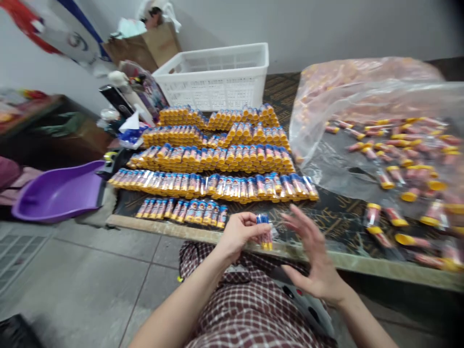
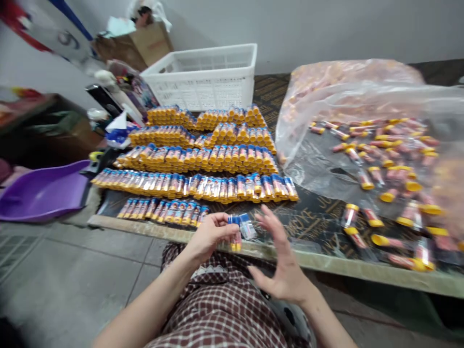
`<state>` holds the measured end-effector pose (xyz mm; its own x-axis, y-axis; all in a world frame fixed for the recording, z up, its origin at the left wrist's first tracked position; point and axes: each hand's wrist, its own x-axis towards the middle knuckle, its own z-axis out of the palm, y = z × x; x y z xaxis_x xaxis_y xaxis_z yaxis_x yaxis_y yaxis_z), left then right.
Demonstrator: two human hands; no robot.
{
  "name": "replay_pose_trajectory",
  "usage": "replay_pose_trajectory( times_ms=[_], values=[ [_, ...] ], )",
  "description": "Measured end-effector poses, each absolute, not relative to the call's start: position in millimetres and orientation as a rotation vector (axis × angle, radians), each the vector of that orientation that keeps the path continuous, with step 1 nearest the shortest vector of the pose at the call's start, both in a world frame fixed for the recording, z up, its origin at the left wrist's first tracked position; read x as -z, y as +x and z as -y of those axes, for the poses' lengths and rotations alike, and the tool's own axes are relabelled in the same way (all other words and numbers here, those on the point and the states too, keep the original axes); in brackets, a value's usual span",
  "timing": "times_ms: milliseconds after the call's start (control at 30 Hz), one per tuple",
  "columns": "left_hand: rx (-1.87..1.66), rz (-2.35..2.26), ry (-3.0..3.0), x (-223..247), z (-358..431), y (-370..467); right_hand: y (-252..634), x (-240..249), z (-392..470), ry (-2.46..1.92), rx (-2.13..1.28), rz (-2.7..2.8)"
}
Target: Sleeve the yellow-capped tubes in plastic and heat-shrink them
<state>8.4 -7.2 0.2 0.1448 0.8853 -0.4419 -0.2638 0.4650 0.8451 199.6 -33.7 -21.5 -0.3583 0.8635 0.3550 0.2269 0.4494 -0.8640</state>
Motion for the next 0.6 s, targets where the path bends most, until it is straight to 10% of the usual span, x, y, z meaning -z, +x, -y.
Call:
replay_pose_trajectory(
  times_ms=[333, 600],
  values=[
    [-0.646, -2.35, 1.393, 4.7, -8.3, -174.3, 246.2, 31.0, 14.8, -1.211, -0.734, 1.578],
    [-0.889, -2.435, 1.575, -3.0, -6.5, -115.6, 264.9, 23.9, 16.5, -1.302, -0.501, 1.649]
  ],
)
